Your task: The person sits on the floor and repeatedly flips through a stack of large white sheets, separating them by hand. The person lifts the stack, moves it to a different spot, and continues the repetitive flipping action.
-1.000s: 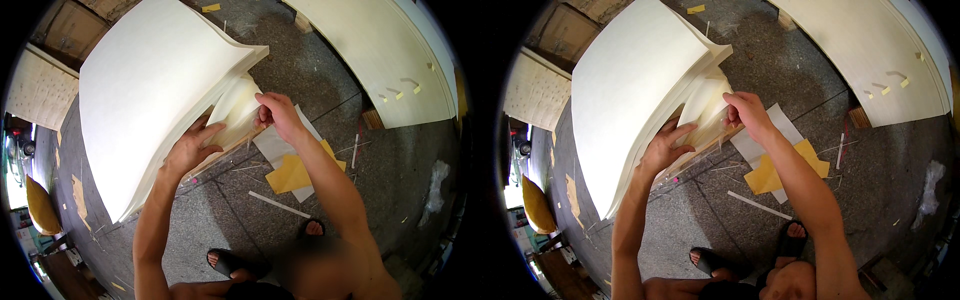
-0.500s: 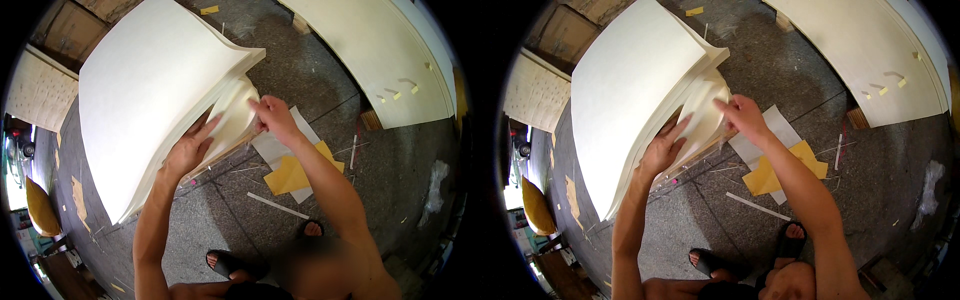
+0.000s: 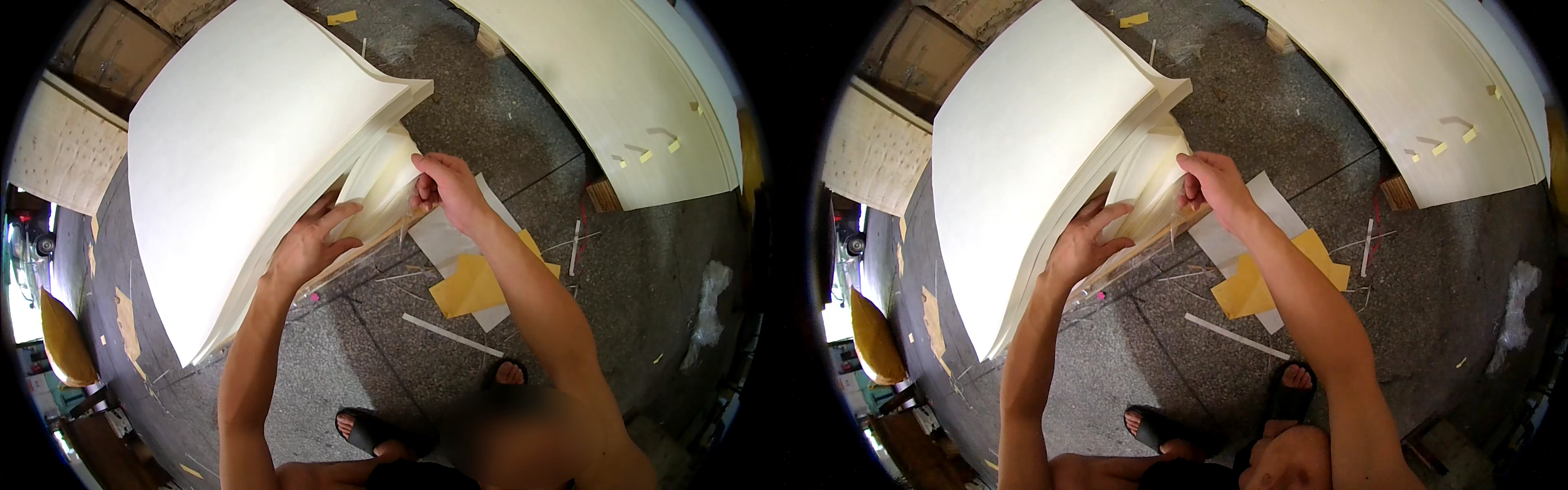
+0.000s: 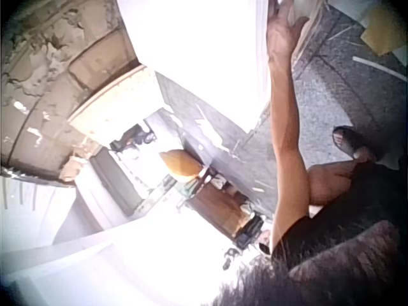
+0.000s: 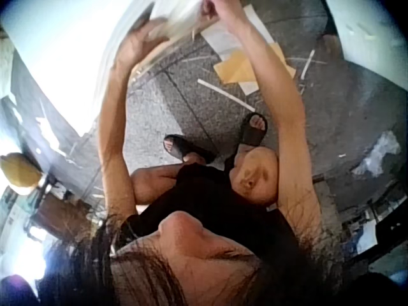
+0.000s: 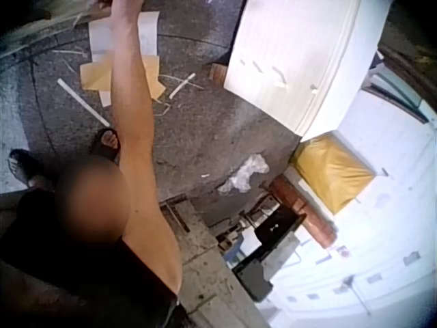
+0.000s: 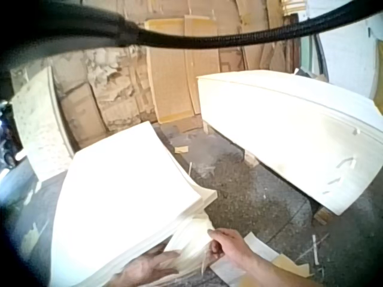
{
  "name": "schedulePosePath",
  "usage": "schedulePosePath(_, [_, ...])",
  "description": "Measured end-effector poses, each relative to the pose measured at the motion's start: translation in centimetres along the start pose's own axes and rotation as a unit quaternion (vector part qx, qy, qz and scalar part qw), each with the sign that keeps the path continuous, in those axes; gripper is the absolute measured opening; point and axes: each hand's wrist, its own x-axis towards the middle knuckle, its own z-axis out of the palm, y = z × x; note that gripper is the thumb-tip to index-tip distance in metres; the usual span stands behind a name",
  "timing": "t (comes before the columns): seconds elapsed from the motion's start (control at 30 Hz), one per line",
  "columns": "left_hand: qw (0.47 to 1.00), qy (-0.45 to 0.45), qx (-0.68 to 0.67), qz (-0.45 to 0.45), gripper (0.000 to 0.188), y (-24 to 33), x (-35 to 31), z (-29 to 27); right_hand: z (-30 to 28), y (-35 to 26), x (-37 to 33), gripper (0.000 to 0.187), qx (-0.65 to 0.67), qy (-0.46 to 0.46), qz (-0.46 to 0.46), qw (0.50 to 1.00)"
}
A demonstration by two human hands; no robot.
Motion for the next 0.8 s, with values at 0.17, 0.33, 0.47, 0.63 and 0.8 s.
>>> schedulePosePath(0.17, [0.999, 0.019, 0.026, 0.028, 0.053, 0.5, 0.2, -0.4, -0.2, 0.1, -0.4, 0.04, 0.053, 0.003, -0.003, 0.999])
schedulePosePath(0.33, [0.996, 0.052, 0.052, 0.039, 0.041, 0.2, 0.1, 0.0, 0.7, -0.2, -0.4, 0.039, -0.122, 0.016, -0.05, 0.991])
schedulePosePath(0.47, [1.0, -0.019, -0.006, 0.021, 0.047, 0.0, 0.3, -0.4, 0.5, -0.4, -0.1, 0.038, -0.004, 0.004, -0.022, 1.0])
schedulePosePath(0.63, [1.0, 0.008, -0.001, 0.019, 0.061, 0.3, 0.0, -0.1, 0.6, -0.4, -0.1, 0.037, 0.007, 0.003, -0.013, 1.0])
schedulePosePath(0.8, [1.0, -0.01, -0.008, 0.01, 0.056, 0.1, 0.0, 0.0, 0.0, 0.1, -0.4, 0.038, 0.007, 0.003, -0.01, 1.0])
